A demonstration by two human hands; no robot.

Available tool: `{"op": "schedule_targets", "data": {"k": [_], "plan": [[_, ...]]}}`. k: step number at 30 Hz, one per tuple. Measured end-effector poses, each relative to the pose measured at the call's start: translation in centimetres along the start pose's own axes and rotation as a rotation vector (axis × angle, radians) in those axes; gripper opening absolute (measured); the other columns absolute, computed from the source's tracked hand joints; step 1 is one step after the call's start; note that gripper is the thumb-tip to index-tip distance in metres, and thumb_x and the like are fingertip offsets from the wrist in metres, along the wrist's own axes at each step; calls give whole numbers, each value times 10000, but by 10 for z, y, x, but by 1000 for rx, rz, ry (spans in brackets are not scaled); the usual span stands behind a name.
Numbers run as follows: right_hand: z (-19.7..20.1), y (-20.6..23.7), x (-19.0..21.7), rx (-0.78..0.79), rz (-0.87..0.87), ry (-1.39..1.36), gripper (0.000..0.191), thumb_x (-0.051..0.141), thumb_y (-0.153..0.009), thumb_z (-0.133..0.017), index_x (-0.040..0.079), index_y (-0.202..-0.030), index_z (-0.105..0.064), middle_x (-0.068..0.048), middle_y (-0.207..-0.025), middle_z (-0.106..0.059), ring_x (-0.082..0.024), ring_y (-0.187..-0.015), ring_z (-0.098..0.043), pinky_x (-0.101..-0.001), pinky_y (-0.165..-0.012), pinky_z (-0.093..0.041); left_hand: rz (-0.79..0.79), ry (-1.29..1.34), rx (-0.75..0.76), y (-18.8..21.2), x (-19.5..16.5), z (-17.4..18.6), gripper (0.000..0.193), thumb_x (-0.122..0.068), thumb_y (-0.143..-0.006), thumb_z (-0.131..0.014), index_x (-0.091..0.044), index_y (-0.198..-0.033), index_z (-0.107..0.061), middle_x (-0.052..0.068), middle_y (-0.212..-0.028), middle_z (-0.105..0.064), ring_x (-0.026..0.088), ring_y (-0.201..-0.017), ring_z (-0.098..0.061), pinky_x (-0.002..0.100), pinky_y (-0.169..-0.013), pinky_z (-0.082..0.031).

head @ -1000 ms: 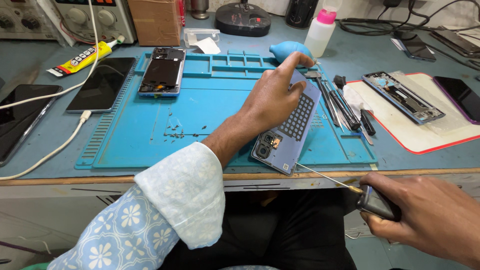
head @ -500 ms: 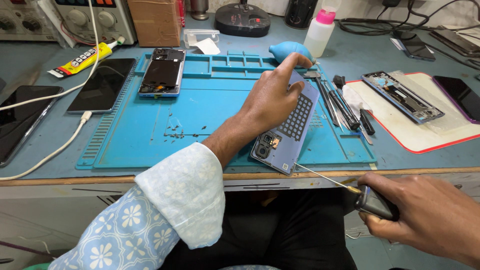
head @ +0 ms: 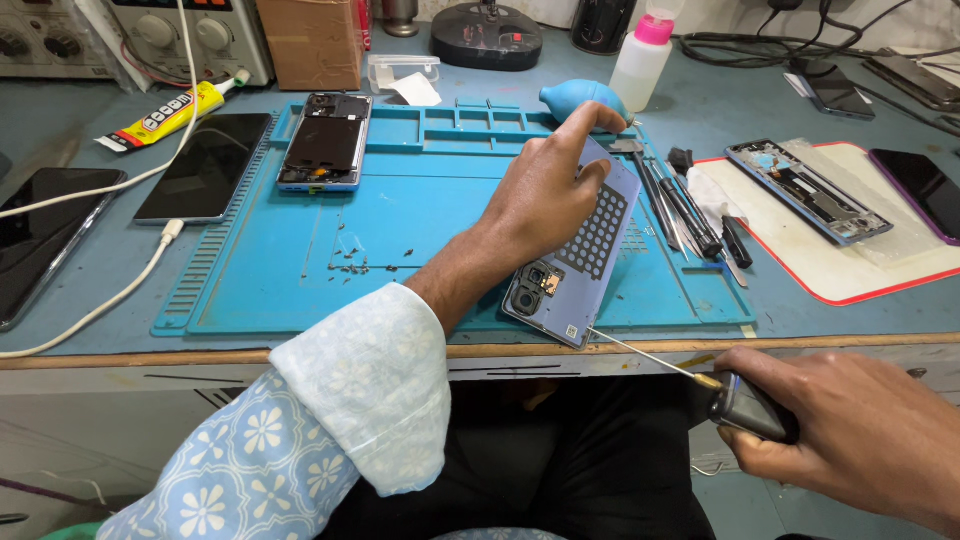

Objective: The person holds a smartphone back cover flat on a blue repair mat while directing a hot air gun along its edge, repositioning the phone and heating different sides. They then lift and peel the back cover away from the phone body, work around the camera module area, and set the separated cover on the mat.

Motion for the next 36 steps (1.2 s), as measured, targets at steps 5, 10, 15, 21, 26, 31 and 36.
{"op": "schedule_targets", "data": {"k": [5,10,15,21,26,31,36], "plan": [[-2,2,3,-6,26,-7,560,513,-763,-708,271,-1258,-612,-46,-776,-769,-293,-805,-748,-450,-738,-572,50,-10,15,0,4,-1,344,-83,-942,-571,-121,-1283,-549,143,-750,-732,288,-712,-766,471,-683,-544],[-3,4,5,3,3,-34,602,497,-757,-704,267,-1306,-607,-62,-742,-761,-291,-779,-746,-438,-741,-570,15,-7,-11,0,0,1,343,-76,-942,-577,-119,-1281,-552,137,-751,-734,286,-713,-762,468,-692,-541],[-2,5,8,28,-35,-54,576,489,-773,-705,261,-1293,-609,-47,-723,-754,-267,-738,-754,-412,-731,-577,31,-7,-3,1,1,2,348,-70,-939,-575,-119,-1283,-550,141,-742,-729,287,-703,-761,465,-678,-540],[-3,6,6,68,-55,-12,611,504,-780,-691,309,-1350,-595,-67,-734,-767,-282,-774,-752,-422,-756,-578,21,-8,-5,1,1,1,345,-72,-946,-575,-115,-1287,-546,138,-758,-735,279,-713,-763,463,-683,-539],[1,4,7,5,7,-32,618,517,-756,-704,279,-1317,-600,-57,-742,-763,-283,-778,-748,-440,-738,-569,3,-8,-10,1,-1,2,342,-65,-942,-573,-110,-1280,-549,134,-784,-742,274,-719,-769,461,-686,-542],[-7,4,1,28,-31,-35,589,509,-764,-703,302,-1308,-608,-39,-762,-768,-275,-800,-762,-430,-751,-578,49,-13,4,1,1,1,355,-71,-945,-575,-124,-1295,-544,152,-768,-735,291,-715,-763,472,-689,-538],[-16,-2,-9,-9,-26,-93,625,542,-757,-714,302,-1320,-592,-41,-785,-769,-285,-800,-761,-450,-742,-566,-33,70,-119,4,-8,12,391,-77,-959,-597,-102,-1341,-516,208,-910,-755,346,-844,-740,472,-817,-545]]}}
Point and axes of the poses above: each hand's wrist, its own y-axis away from the middle knuckle, its own z-axis out of the back of the hand, x = y × z, the point moved 7 cm from there along -y, towards the middle knuckle
